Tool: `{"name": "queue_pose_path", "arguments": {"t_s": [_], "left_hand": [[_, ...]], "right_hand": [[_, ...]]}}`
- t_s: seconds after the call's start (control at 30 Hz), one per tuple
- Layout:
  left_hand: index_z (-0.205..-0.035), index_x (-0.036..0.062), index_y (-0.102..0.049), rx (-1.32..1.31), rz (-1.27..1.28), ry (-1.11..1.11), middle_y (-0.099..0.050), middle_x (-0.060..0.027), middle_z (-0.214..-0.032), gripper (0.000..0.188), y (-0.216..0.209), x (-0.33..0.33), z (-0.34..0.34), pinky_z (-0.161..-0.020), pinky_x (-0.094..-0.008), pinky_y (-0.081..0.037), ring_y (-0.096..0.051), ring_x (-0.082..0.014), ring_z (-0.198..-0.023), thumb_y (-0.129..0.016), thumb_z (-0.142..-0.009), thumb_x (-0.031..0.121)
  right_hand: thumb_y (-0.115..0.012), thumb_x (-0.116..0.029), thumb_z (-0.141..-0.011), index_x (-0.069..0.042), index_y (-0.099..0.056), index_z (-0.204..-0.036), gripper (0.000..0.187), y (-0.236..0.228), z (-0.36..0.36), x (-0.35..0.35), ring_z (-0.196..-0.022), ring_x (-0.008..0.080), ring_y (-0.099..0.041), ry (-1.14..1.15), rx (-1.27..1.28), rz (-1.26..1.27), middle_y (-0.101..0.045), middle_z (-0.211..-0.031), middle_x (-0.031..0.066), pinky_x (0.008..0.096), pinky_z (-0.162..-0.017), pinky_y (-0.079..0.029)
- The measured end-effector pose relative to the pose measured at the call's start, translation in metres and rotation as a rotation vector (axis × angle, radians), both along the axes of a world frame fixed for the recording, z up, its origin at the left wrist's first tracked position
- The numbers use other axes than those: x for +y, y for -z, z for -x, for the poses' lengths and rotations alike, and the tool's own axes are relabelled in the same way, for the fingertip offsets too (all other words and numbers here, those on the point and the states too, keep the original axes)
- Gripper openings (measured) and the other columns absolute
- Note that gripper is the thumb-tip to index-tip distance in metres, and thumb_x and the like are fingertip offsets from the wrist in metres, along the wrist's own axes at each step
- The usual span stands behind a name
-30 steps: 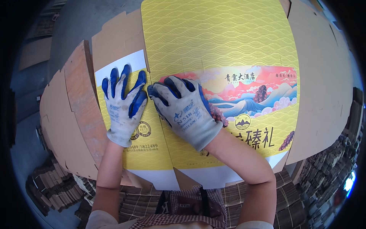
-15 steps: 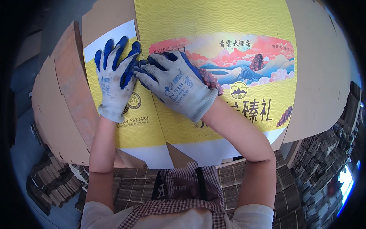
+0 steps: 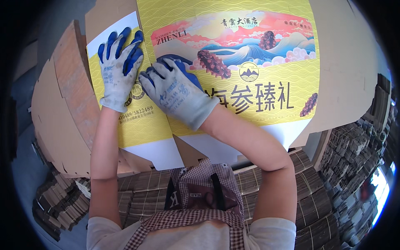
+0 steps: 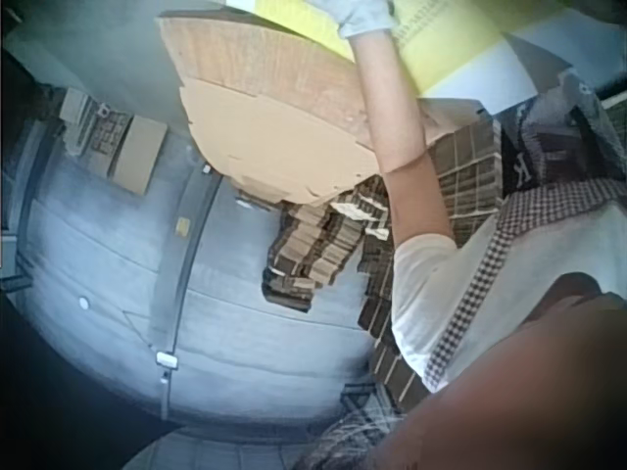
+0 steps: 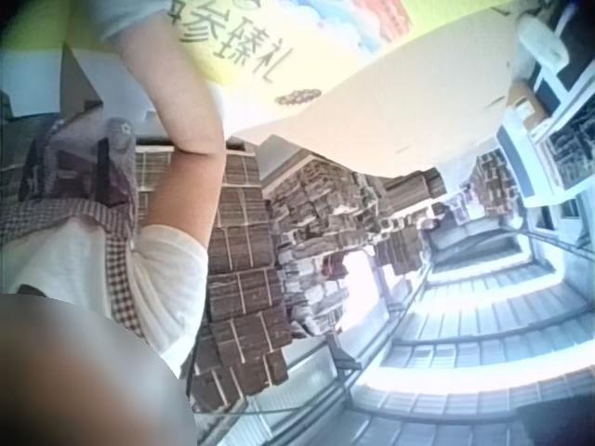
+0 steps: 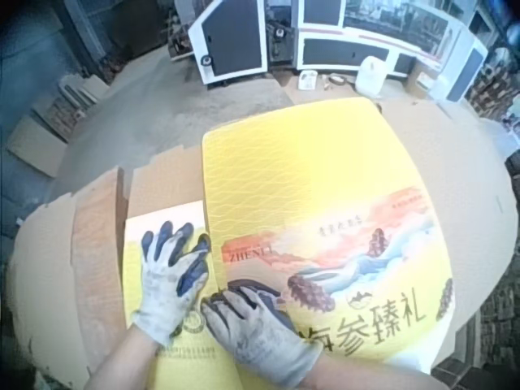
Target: The person applies white adhesive to a flat cardboard panel using a brush, then folds and presses the glued flaps to form a box. They smooth the seams and handle the finished box, which has a yellow printed label.
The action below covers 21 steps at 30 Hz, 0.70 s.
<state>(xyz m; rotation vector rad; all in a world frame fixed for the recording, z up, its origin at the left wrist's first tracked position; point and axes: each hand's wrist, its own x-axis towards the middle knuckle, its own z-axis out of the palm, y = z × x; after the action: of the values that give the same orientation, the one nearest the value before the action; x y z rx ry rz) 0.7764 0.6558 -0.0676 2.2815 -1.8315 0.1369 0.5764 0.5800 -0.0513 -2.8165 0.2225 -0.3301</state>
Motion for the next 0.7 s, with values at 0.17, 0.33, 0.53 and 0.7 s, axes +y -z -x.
{"name": "queue_pose_path", "arguments": {"t_s": [0.17,0.33,0.53,0.7], "left_hand": [[-0.127,0.0220,-0.069,0.001,0.011,-0.002,-0.049,-0.0069,-0.148,0.039,-0.003,0.000,0.000,-0.120,-0.0547,-0.019,-0.036,-0.0346,-0.143,-0.070,-0.089,0.033],[-0.127,0.0228,-0.069,0.004,0.025,-0.007,-0.051,-0.0071,-0.146,0.040,-0.014,-0.003,0.000,-0.120,-0.0560,-0.019,-0.036,-0.0358,-0.143,-0.069,-0.089,0.034],[-0.135,0.0251,-0.064,-0.021,0.024,-0.030,-0.048,-0.0060,-0.152,0.045,-0.037,-0.007,0.013,-0.122,-0.0574,-0.013,-0.034,-0.0359,-0.146,-0.066,-0.091,0.031],[-0.137,0.0212,-0.062,-0.028,0.014,-0.017,-0.047,-0.0061,-0.153,0.043,-0.031,-0.010,0.016,-0.124,-0.0547,-0.012,-0.031,-0.0343,-0.148,-0.063,-0.094,0.028]], "right_hand": [[-0.055,-0.016,-0.090,-0.005,-0.061,-0.127,0.039,0.000,0.026,0.030,-0.121,0.0250,-0.055,-0.018,-0.003,-0.018,-0.064,-0.125,0.0091,0.0483,-0.110,-0.039],[-0.057,-0.018,-0.089,-0.002,-0.062,-0.126,0.041,-0.020,0.065,0.060,-0.119,0.0283,-0.056,-0.099,0.058,-0.195,-0.066,-0.117,0.0118,0.0503,-0.112,-0.037],[-0.075,-0.030,-0.085,-0.002,-0.055,-0.134,0.060,-0.060,0.155,-0.057,-0.121,0.0397,-0.052,0.924,-0.179,0.058,-0.061,-0.125,0.0178,0.0536,-0.108,-0.036],[-0.074,-0.037,-0.089,-0.002,-0.055,-0.137,0.063,-0.056,0.220,-0.120,-0.114,0.0333,-0.062,1.437,-0.028,-0.364,-0.065,-0.124,0.0184,0.0415,-0.100,-0.047]]}}
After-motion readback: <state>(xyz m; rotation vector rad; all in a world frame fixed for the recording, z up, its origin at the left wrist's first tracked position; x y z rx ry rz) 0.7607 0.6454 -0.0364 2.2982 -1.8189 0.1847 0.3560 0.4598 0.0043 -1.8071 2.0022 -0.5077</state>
